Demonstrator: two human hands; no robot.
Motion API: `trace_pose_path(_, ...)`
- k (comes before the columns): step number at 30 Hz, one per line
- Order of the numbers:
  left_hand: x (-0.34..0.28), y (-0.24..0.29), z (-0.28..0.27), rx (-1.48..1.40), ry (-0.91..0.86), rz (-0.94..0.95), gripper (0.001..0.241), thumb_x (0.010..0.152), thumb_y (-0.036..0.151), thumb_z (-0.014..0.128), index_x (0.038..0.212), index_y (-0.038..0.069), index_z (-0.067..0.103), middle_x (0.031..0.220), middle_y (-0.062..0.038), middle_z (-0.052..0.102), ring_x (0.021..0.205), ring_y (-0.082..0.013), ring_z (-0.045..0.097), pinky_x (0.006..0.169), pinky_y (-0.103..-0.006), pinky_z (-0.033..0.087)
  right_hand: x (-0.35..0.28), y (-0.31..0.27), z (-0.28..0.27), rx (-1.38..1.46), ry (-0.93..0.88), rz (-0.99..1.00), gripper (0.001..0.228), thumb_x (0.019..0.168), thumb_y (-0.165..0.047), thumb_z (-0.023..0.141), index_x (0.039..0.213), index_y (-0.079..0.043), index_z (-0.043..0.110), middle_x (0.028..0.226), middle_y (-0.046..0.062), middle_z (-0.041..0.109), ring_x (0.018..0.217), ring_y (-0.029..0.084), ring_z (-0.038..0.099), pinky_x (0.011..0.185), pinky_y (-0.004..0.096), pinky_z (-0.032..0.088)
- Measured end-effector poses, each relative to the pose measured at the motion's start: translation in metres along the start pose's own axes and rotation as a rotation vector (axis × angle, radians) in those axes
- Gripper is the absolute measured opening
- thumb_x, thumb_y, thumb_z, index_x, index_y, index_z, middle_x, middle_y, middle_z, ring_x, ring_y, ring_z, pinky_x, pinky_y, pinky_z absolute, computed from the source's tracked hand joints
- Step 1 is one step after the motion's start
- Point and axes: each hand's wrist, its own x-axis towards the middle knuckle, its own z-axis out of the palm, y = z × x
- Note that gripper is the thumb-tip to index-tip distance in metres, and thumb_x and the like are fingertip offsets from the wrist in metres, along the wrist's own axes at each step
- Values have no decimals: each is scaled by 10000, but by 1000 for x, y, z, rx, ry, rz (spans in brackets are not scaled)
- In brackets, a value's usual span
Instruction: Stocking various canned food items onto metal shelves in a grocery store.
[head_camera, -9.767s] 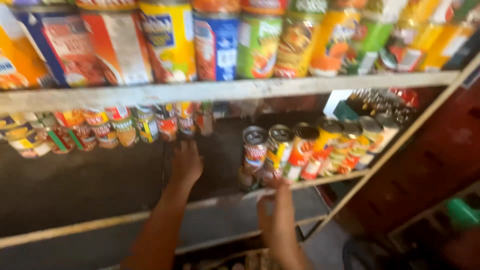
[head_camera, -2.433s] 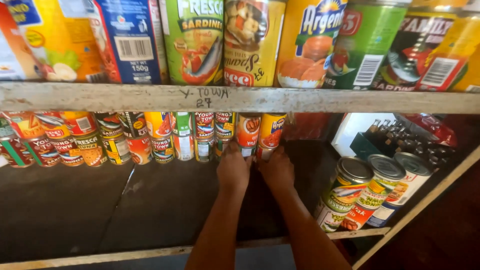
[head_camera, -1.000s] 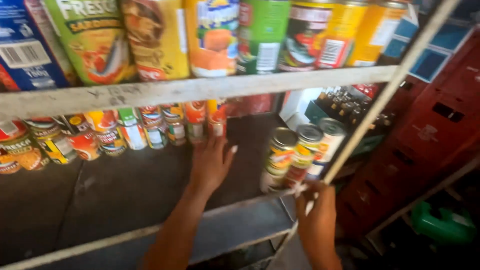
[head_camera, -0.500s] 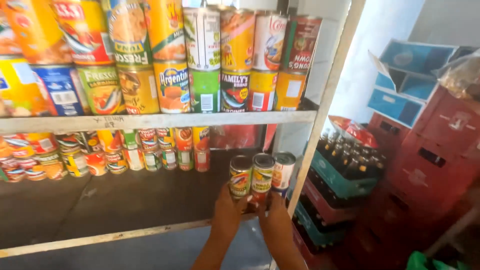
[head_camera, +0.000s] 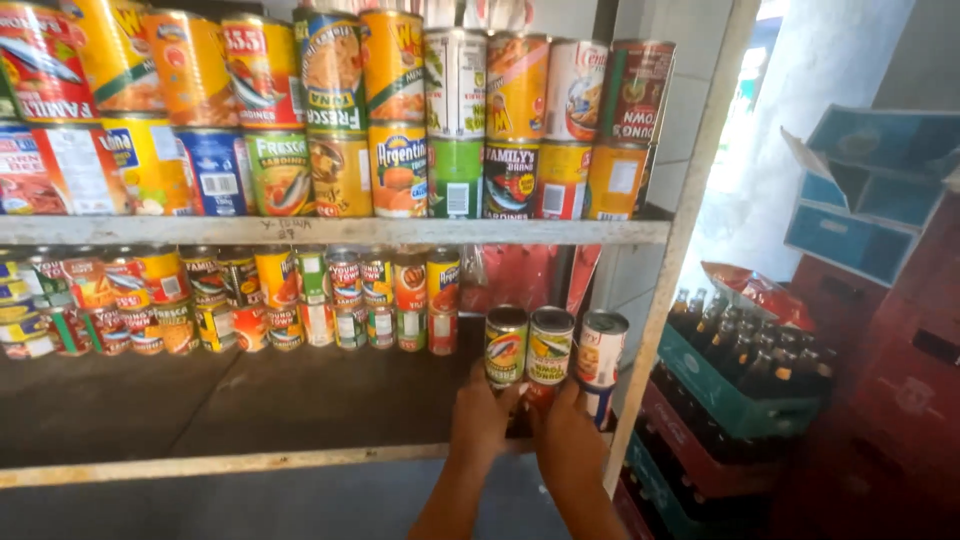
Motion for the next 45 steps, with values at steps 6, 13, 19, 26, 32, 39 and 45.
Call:
trace_pose_path(6,15,-3,-6,33,-15,-56,581,757,219,856,1147,-18,496,979,-280,724,984,-460,691,788,-519,550,18,11,37,72,-40,4,669,839,-386,728,1267,-35,353,1008,273,699,902,463,707,752,544,579)
trace_pose_path(13,49,-36,-9,178,-19,11,513,742,265,864,1086,-12,603,957,-262,742,949,-429,726,794,-493,574,52,30,86,171,2,-18,525,884,-362,719,1126,-34,388,906,311,703,878,503,689,756,590,541)
trace_pose_path(19,65,-37,-13,176,50,28,512,670,246,922,1001,-33,647,916,-237,719,897,-433,713,749,-492,565,70,15,105,178,128,-187,615,770,-420,766,1071,-4,426,1084,351,626,958,525,652,745,573,552)
trace_pose_path(26,87,-42,-13,139,29,25,465,673,238,906,945,-52,666,910,-246,734,900,-385,746,765,-472,579,97,3,115,56,-53,68,672,818,-490,755,1186,-15,454,1227,302,605,1084,495,645,895,565,545)
trace_pose_path(32,104,-64,-4,243,51,77,527,665,283,921,971,-71,677,952,-276,719,945,-423,711,802,-492,558,109,-7,115,-26,-106,98,767,784,-524,774,1229,-1,433,1240,281,601,1106,460,649,904,544,546)
trace_pose_path(39,130,-93,18,330,71,76,718,703,353,901,1170,-68,553,1112,-270,668,1008,-438,685,838,-503,554,123,-7,130,-71,-50,81,730,854,-578,705,1216,4,452,1193,265,644,1076,447,681,894,545,560)
trace_pose_path(45,145,-99,26,432,41,50,737,752,400,877,1210,-60,528,1151,-254,656,1015,-425,688,833,-503,559,141,-12,132,-71,-122,100,764,817,-562,741,1225,7,435,1245,264,618,1113,432,669,924,513,553)
